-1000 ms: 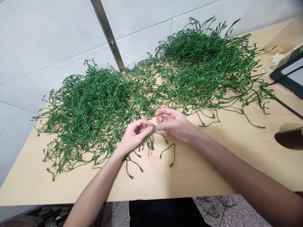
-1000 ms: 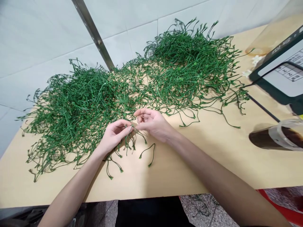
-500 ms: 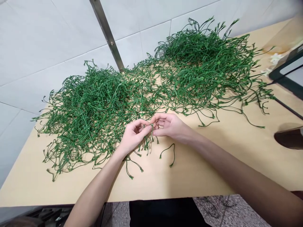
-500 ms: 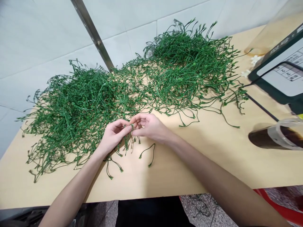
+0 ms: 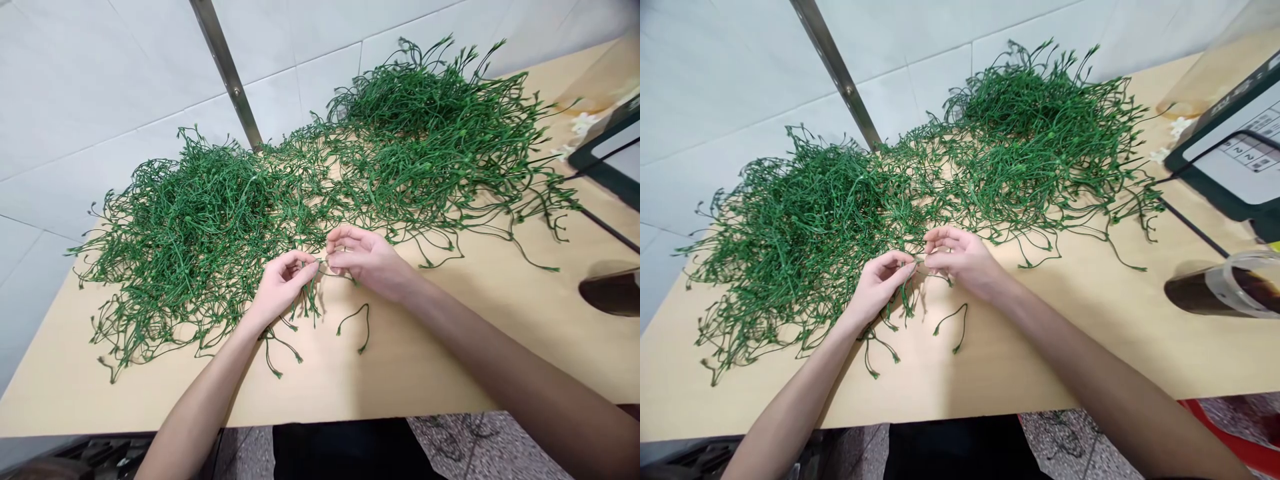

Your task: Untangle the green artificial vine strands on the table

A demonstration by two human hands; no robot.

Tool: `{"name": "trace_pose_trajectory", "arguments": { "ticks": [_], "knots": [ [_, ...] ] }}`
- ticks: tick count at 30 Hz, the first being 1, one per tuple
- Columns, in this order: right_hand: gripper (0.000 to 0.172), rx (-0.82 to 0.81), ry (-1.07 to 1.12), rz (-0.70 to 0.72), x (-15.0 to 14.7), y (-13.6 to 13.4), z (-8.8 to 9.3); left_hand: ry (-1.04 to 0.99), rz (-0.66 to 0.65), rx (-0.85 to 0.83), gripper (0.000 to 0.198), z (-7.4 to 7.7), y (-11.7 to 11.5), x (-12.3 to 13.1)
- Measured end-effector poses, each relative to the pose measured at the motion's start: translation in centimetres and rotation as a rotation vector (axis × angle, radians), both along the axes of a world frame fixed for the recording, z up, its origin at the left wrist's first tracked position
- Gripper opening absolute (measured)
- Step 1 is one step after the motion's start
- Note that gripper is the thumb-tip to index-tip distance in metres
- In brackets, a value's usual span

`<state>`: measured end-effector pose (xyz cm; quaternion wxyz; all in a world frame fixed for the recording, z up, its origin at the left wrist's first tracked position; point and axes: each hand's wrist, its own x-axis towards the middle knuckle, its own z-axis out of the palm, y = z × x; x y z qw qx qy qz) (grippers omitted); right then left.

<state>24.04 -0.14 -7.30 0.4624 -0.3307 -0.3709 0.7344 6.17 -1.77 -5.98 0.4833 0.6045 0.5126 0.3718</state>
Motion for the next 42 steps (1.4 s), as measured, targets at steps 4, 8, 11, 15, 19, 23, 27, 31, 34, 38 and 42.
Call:
{"name": "trace_pose_trajectory", "arguments": {
  "ticks": [4,8,11,15,19,23,27,31,34,38,42],
  "knots": [
    [0.026,-0.090,0.097,-0.015,0.1,0.2,0.5,-0.033,-0.021,-0.025,0.028,0.2,-0.1,-0.2],
    [0.023,-0.080,0.107,-0.100,0.4,0.5,0.5,-0.045,-0.040,-0.037,0.027,0.2,-0.1,-0.4],
    [0.022,-0.006,0.021,-0.121,0.6,0.5,0.3,-0.011,-0.034,-0.029,0.027,0.1,-0.1,-0.5],
    [0.023,0.178,-0.148,-0.090,0.2,0.1,0.2,0.002,-0.024,-0.015,0.028,-0.1,0.0,-0.5],
    [0.029,0.300,-0.284,0.064,-0.6,-0.6,-0.2,-0.026,-0.027,-0.025,0.031,-0.3,0.1,-0.4],
    [0.027,0.307,-0.229,0.113,-0.9,-0.8,-0.6,-0.025,-0.013,-0.026,0.031,-0.1,0.0,-0.3],
    [0.026,0.286,-0.229,0.111,-0.5,-0.7,-0.5,-0.015,-0.032,-0.051,0.030,0.3,0.0,-0.2],
    [0.017,0.241,-0.248,0.077,-0.1,-0.4,0.0,0.019,-0.033,-0.043,0.026,0.5,0.0,-0.3],
    [0.013,0.208,-0.246,0.054,0.0,-0.3,0.3,0.030,-0.044,-0.019,0.025,0.4,0.0,-0.4],
    [0.012,0.165,-0.224,0.121,0.0,-0.1,0.6,0.049,-0.073,0.026,0.024,0.2,0.0,-0.4],
    [0.026,0.059,-0.150,0.219,0.1,0.0,0.5,0.042,-0.106,0.060,0.024,-0.1,0.0,-0.4]
  ]
}}
